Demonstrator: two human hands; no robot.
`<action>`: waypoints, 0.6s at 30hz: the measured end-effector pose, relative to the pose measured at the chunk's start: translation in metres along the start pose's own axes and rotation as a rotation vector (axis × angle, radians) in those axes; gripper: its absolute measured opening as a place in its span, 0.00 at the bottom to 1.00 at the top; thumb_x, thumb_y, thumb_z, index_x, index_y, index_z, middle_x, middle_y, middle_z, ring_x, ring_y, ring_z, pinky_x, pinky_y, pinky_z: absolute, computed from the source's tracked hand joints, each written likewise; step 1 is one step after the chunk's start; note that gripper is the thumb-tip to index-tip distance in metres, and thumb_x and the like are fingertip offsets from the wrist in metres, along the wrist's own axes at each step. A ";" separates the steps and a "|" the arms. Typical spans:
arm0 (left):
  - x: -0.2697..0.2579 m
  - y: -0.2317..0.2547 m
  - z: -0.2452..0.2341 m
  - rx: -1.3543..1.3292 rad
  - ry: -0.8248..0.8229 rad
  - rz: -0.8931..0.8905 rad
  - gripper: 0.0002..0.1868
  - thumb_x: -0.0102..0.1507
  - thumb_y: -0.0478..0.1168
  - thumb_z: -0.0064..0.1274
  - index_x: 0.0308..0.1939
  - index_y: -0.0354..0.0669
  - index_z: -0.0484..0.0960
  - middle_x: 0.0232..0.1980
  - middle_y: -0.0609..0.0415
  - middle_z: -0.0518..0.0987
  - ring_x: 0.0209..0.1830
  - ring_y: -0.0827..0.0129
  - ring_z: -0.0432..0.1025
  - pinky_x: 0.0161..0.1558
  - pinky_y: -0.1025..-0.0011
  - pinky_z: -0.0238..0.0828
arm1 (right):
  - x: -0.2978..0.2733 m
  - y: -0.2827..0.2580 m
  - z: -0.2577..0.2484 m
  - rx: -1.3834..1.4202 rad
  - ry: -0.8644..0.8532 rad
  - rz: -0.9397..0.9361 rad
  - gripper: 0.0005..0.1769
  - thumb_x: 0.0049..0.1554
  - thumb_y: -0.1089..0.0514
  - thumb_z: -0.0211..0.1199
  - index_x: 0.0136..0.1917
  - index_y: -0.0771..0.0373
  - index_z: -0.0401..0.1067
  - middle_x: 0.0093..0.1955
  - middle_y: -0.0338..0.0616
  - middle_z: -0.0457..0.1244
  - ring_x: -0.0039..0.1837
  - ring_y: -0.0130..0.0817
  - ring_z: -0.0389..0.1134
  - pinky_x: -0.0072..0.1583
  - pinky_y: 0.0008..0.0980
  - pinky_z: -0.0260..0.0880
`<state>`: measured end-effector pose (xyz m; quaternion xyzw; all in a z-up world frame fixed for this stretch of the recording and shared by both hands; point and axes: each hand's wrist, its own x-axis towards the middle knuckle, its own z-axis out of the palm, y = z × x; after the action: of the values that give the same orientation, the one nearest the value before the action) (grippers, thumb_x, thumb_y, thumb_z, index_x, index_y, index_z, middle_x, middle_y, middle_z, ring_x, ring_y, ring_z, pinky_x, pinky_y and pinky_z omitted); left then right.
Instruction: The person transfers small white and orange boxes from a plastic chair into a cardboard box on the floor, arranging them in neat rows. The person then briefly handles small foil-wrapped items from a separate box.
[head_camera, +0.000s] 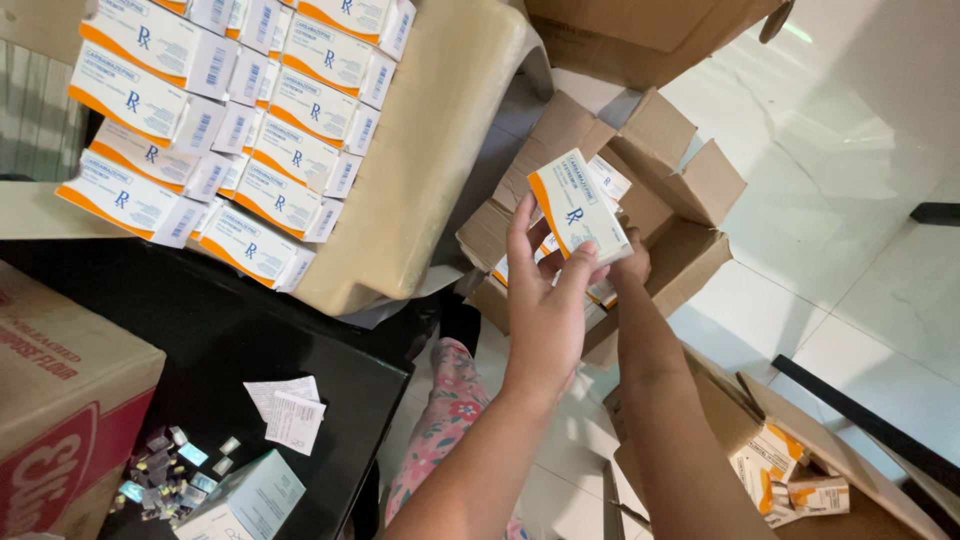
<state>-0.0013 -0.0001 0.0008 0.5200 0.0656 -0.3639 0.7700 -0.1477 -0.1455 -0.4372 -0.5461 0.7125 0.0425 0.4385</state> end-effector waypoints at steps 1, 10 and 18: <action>0.000 0.000 0.001 0.003 -0.004 -0.007 0.39 0.67 0.32 0.50 0.79 0.46 0.49 0.74 0.44 0.62 0.63 0.64 0.69 0.55 0.66 0.76 | 0.004 -0.001 0.002 0.225 -0.024 0.163 0.31 0.65 0.31 0.53 0.61 0.55 0.81 0.58 0.40 0.71 0.59 0.31 0.71 0.61 0.31 0.66; -0.002 -0.001 0.004 0.030 -0.007 -0.029 0.39 0.67 0.33 0.50 0.79 0.46 0.50 0.73 0.44 0.62 0.62 0.64 0.69 0.54 0.66 0.77 | 0.017 0.006 -0.019 -0.465 -0.145 -0.486 0.37 0.52 0.39 0.68 0.68 0.59 0.67 0.60 0.54 0.68 0.62 0.46 0.69 0.60 0.38 0.69; -0.005 -0.003 0.007 0.070 -0.021 -0.029 0.39 0.66 0.32 0.52 0.79 0.45 0.51 0.74 0.46 0.62 0.63 0.65 0.68 0.54 0.67 0.77 | 0.026 -0.003 -0.019 -0.421 -0.257 -0.514 0.32 0.62 0.43 0.56 0.73 0.63 0.61 0.66 0.53 0.66 0.66 0.43 0.69 0.62 0.37 0.69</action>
<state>-0.0082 -0.0041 0.0041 0.5419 0.0522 -0.3825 0.7466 -0.1566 -0.1762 -0.4416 -0.7762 0.4663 0.1451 0.3987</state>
